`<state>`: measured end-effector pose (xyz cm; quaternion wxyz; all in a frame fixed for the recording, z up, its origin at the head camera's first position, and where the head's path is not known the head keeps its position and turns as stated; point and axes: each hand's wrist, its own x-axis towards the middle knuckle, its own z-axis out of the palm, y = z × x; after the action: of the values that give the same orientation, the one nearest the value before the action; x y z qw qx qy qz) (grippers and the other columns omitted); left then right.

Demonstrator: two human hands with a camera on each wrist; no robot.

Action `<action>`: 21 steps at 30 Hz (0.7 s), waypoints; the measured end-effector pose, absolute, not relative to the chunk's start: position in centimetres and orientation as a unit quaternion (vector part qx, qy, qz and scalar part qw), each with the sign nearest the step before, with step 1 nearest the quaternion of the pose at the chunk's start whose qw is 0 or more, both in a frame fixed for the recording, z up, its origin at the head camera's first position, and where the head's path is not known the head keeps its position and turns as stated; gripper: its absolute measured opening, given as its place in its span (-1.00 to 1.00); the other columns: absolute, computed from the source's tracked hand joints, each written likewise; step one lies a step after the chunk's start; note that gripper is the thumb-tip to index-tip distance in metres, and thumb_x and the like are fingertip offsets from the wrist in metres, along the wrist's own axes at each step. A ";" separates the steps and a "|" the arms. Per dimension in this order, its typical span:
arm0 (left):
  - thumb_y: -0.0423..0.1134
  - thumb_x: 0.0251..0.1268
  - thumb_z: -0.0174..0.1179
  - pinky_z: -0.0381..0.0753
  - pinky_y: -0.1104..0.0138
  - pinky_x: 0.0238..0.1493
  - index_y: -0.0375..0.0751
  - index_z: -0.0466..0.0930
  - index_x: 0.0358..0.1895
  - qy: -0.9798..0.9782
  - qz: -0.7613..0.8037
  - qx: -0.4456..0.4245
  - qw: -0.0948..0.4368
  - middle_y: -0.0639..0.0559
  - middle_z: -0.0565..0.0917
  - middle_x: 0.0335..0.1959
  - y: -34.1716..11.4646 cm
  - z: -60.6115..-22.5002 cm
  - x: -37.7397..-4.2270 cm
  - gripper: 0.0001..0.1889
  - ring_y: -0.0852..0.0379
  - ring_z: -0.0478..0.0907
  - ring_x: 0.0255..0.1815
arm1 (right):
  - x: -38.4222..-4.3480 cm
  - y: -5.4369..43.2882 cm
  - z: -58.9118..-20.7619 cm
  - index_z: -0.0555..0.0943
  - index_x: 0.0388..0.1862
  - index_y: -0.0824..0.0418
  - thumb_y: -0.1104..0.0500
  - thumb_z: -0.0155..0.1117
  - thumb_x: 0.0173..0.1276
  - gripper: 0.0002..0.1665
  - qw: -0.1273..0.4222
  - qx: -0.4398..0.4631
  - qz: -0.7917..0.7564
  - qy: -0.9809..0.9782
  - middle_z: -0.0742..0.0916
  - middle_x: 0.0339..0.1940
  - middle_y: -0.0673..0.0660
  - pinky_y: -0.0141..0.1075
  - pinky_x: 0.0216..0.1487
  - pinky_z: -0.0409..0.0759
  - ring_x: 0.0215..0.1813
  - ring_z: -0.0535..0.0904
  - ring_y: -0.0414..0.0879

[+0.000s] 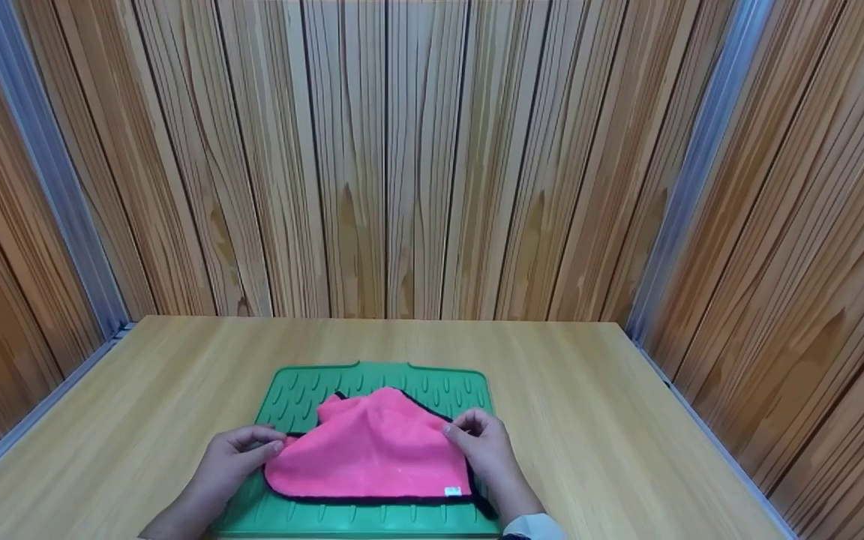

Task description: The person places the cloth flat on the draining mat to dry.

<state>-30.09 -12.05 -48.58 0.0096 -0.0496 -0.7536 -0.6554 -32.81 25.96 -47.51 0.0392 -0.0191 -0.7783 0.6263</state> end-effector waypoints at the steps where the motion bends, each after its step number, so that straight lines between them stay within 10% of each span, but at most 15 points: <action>1: -0.19 0.28 0.40 0.63 0.33 -0.03 -0.27 0.77 -0.11 -0.746 -0.664 -0.040 0.013 -0.04 0.77 -0.13 -12.0 -48.6 -30.0 -0.77 0.03 0.58 0.03 | -32.8 26.0 -47.5 0.58 -0.29 0.28 0.27 0.39 0.35 -0.86 0.045 -0.013 0.636 -0.770 0.59 -0.34 0.08 -0.35 -0.23 0.50 -0.18 0.46 -0.05; 8: -0.25 0.24 0.42 0.39 -0.10 0.32 -0.24 0.76 -0.19 -0.722 -0.690 0.018 0.049 -0.01 0.73 -0.11 -11.9 -48.6 -29.9 -0.84 -0.13 0.46 0.27 | -32.4 26.9 -48.0 0.46 -0.19 0.37 0.46 0.23 0.32 -0.85 0.096 0.009 0.690 -0.718 0.53 -0.40 0.07 -0.39 -0.31 0.47 -0.29 0.45 -0.12; 16: -0.30 0.33 0.22 0.48 0.33 -0.35 -0.26 0.62 0.11 -0.779 -0.625 -0.039 -0.007 0.02 0.53 -0.44 -11.8 -48.7 -30.0 -0.68 0.10 0.45 -0.39 | -32.4 27.3 -48.5 0.45 0.07 0.38 0.29 0.19 0.47 -0.74 0.029 0.058 0.610 -0.790 0.63 -0.38 0.07 -0.37 -0.26 0.51 -0.29 0.52 -0.12; 21: -0.06 0.42 0.21 0.42 -0.13 0.10 0.01 0.62 0.25 -0.845 -0.528 -0.088 -0.016 0.02 0.70 -0.07 -11.8 -48.6 -29.7 -0.61 -0.04 0.50 0.04 | -32.1 28.2 -48.1 0.32 0.34 0.35 0.10 0.18 0.55 -0.45 -0.067 0.131 0.582 -0.800 0.73 -0.11 0.15 -0.30 -0.06 0.57 -0.08 0.63 -0.05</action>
<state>-29.71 -11.81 -48.64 -0.0155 -0.0876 -0.8447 -0.5278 -32.10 28.21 -48.12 -0.0672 0.1313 -0.7997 0.5820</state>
